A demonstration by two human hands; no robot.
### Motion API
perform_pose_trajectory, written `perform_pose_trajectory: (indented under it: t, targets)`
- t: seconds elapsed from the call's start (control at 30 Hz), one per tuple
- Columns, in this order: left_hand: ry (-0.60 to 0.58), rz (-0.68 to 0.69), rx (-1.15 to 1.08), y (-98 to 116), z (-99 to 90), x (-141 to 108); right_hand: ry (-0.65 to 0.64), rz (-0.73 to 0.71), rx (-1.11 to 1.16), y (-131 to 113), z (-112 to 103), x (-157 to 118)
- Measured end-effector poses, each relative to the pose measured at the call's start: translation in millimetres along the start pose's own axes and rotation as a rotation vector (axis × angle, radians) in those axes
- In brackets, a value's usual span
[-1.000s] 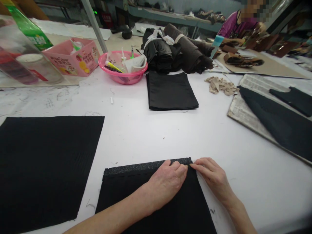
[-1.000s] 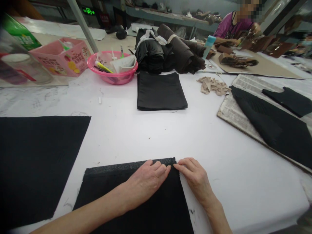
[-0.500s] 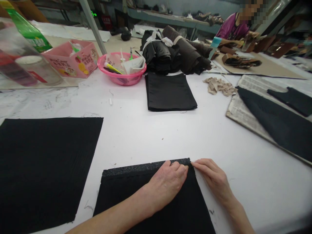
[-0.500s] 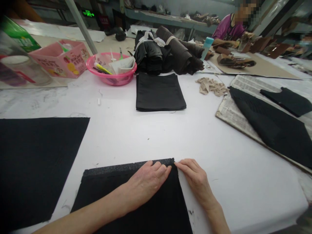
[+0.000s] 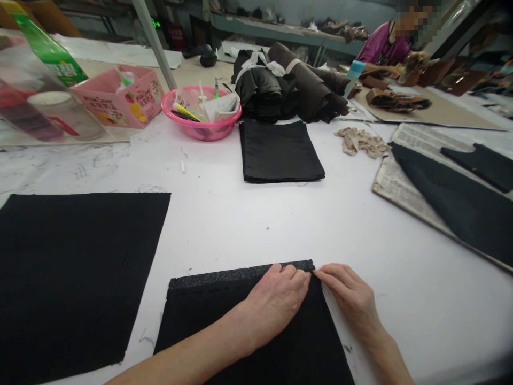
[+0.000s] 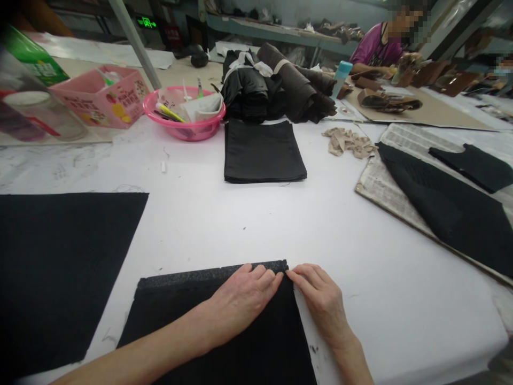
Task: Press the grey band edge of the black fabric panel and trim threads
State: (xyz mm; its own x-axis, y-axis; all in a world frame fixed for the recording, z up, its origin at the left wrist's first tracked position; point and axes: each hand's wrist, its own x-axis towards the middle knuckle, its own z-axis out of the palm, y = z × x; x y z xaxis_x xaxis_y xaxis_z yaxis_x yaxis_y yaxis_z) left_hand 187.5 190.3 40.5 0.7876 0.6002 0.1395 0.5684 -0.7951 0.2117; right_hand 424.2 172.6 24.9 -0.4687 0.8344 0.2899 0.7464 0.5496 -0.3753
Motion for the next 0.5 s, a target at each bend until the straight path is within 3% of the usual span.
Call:
perform_pose_trajectory:
  t: [0.5]
  targets:
    - [-0.081,-0.045,0.019,7.3,0.0,9.2,-0.035,0.019,-0.044,1.6,-3.5,-9.7]
